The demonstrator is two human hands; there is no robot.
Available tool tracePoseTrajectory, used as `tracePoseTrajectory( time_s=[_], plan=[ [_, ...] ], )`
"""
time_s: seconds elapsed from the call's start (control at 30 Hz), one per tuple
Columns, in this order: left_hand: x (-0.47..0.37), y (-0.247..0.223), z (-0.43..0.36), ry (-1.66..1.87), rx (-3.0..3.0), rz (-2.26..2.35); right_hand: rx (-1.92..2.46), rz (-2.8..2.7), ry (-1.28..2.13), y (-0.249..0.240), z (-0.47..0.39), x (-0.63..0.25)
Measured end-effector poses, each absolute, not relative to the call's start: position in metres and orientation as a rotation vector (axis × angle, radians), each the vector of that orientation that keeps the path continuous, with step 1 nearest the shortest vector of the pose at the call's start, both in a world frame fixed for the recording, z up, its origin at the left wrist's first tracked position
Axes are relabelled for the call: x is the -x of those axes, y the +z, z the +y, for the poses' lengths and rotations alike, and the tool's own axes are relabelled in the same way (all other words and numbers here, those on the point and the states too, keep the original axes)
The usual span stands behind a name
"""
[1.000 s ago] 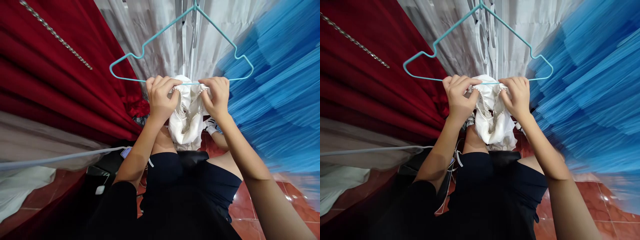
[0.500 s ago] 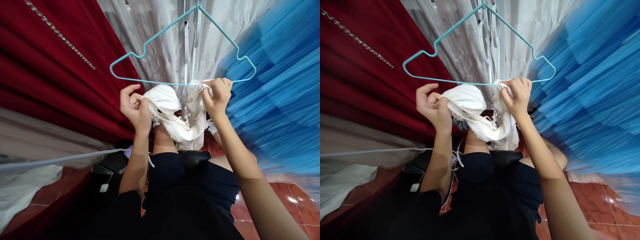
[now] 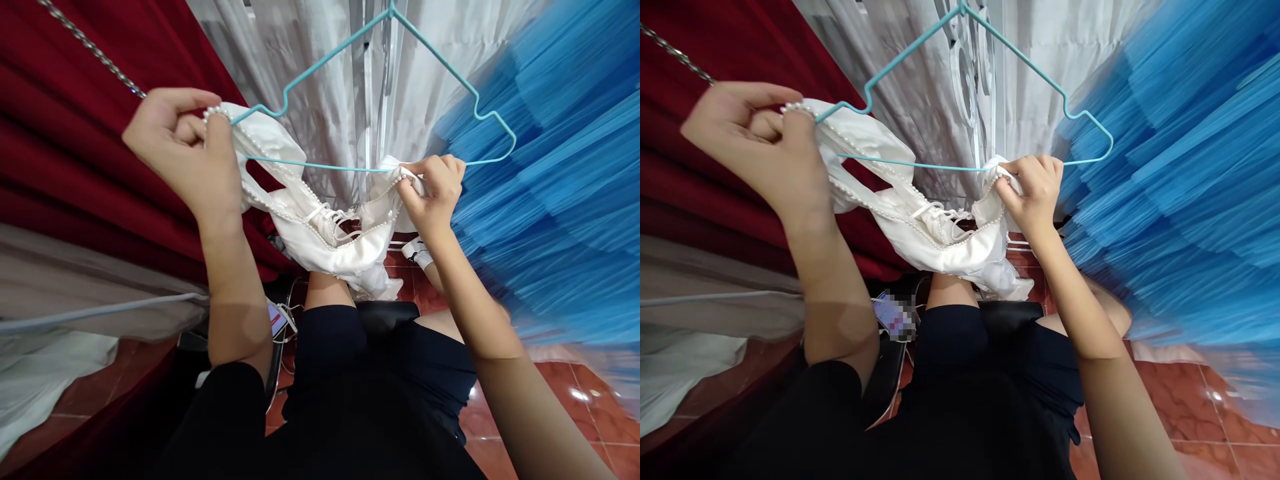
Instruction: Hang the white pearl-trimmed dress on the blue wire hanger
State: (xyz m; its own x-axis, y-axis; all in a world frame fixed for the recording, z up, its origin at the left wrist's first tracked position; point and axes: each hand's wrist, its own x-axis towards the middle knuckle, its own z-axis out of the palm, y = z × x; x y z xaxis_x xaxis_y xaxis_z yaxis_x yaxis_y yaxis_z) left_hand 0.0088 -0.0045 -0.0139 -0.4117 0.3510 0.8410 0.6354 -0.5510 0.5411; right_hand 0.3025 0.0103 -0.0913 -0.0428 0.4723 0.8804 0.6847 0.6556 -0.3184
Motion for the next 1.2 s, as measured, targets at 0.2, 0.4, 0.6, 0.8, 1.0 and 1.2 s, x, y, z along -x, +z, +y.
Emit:
tracePoseTrajectory(
  time_s=[0.2, 0.4, 0.6, 0.8, 1.0, 1.2],
  plan=[
    [-0.023, -0.007, 0.009, -1.92, 1.761, -1.22, 0.981, -1.69, -0.249, -0.093, 0.007, -0.298],
    [-0.044, -0.006, 0.005, -1.781, 1.822, -1.559, 1.022, -1.742, -0.256, -0.092, 0.005, -0.302],
    [-0.054, -0.013, -0.004, -1.745, 1.929, -1.392, 1.037, -1.75, -0.258, -0.092, 0.009, -0.307],
    [-0.091, -0.035, -0.016, -1.726, 2.037, -1.168, 1.062, -1.762, -0.23, -0.095, 0.01, -0.308],
    [-0.113, -0.057, -0.017, -1.239, 2.532, -1.434, 1.062, -1.847, -0.223, -0.094, 0.007, -0.317],
    [-0.105, -0.049, -0.016, -1.263, 2.565, -1.461, 0.857, -1.512, -0.492, -0.096, 0.01, -0.36]
  ],
)
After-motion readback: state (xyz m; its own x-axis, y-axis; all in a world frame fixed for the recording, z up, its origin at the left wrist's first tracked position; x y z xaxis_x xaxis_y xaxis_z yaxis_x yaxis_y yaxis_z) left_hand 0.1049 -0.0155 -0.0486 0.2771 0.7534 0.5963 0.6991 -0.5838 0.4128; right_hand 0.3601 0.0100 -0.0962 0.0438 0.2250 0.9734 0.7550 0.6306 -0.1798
